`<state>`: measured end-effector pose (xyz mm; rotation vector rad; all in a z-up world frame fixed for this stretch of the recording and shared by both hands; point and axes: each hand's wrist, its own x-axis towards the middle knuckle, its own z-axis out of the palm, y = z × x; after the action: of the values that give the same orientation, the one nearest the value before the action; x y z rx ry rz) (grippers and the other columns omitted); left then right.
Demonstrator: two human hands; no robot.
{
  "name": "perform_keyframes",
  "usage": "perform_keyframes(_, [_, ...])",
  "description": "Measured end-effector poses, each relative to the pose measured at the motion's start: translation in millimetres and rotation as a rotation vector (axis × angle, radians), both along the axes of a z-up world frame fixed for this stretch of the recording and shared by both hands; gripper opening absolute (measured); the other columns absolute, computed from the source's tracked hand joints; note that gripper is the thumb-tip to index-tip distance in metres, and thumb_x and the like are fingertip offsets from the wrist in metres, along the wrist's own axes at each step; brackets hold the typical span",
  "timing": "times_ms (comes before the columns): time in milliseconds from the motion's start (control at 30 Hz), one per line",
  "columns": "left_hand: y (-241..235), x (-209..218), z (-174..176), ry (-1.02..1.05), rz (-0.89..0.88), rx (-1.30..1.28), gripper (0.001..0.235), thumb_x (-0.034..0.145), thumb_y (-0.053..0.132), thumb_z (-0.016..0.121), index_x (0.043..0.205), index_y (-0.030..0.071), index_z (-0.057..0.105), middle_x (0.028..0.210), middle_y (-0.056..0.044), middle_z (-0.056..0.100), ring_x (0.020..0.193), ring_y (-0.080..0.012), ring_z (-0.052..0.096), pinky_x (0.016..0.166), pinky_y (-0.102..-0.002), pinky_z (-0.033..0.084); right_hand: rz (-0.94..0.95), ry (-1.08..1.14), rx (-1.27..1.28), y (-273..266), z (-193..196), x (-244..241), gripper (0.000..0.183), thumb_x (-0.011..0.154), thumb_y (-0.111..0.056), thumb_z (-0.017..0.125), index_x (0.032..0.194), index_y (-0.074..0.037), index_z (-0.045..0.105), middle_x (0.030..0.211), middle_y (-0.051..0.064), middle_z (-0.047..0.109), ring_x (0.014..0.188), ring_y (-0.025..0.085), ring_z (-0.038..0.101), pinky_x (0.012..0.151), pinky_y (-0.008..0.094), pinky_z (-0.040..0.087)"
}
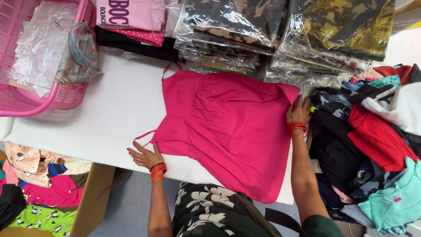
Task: The person unfolds a pink top, smooths it out on a white table, and folds it neatly. They then place the folded garment into a clear plastic bag and seal it.
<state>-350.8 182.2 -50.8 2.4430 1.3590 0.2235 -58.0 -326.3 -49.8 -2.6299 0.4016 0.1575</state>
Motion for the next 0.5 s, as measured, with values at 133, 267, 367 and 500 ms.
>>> perform_keyframes(133, [-12.9, 8.9, 7.2, 0.071, 0.182, -0.289, 0.088, 0.094, 0.045, 0.07, 0.16, 0.011, 0.022, 0.144, -0.029, 0.045, 0.136, -0.0408, 0.048, 0.116, -0.057, 0.038, 0.003, -0.232, -0.087, 45.8, -24.2, -63.4, 0.065, 0.108, -0.039, 0.043, 0.165, -0.013, 0.025, 0.171, 0.021, 0.016, 0.157, 0.04, 0.015, 0.124, 0.064, 0.011])
perform_keyframes(267, [-25.0, 23.4, 51.6, 0.036, 0.172, -0.552, 0.087, 0.096, 0.032, 0.071, 0.162, 0.015, 0.018, 0.127, -0.031, 0.061, 0.11, -0.0424, 0.064, 0.099, -0.054, 0.048, 0.364, -0.132, -0.161, 95.5, -11.3, -216.2, 0.068, 0.103, -0.049, 0.04, 0.162, -0.016, 0.028, 0.17, 0.016, 0.018, 0.158, 0.034, 0.012, 0.124, 0.062, 0.005])
perform_keyframes(367, [-11.7, 29.7, 58.8, -0.171, 0.196, -0.778, 0.086, 0.089, 0.007, 0.068, 0.16, 0.024, 0.022, 0.096, -0.023, 0.07, 0.081, -0.032, 0.071, 0.078, -0.037, 0.057, 0.599, -0.018, -0.181, 98.6, -0.5, -311.4, 0.068, 0.1, -0.054, 0.042, 0.159, -0.025, 0.03, 0.169, 0.013, 0.018, 0.156, 0.033, 0.014, 0.122, 0.059, 0.003])
perform_keyframes(500, [41.8, -4.6, -46.1, -0.432, -0.14, -0.927, 0.068, 0.087, -0.007, 0.071, 0.147, 0.017, 0.053, 0.102, -0.006, 0.058, 0.084, -0.0161, 0.054, 0.066, -0.028, 0.052, 0.564, -0.123, -0.19, 72.7, -17.8, -391.9, 0.076, 0.092, -0.062, 0.047, 0.157, -0.025, 0.03, 0.166, 0.013, 0.02, 0.153, 0.033, 0.017, 0.122, 0.058, 0.004])
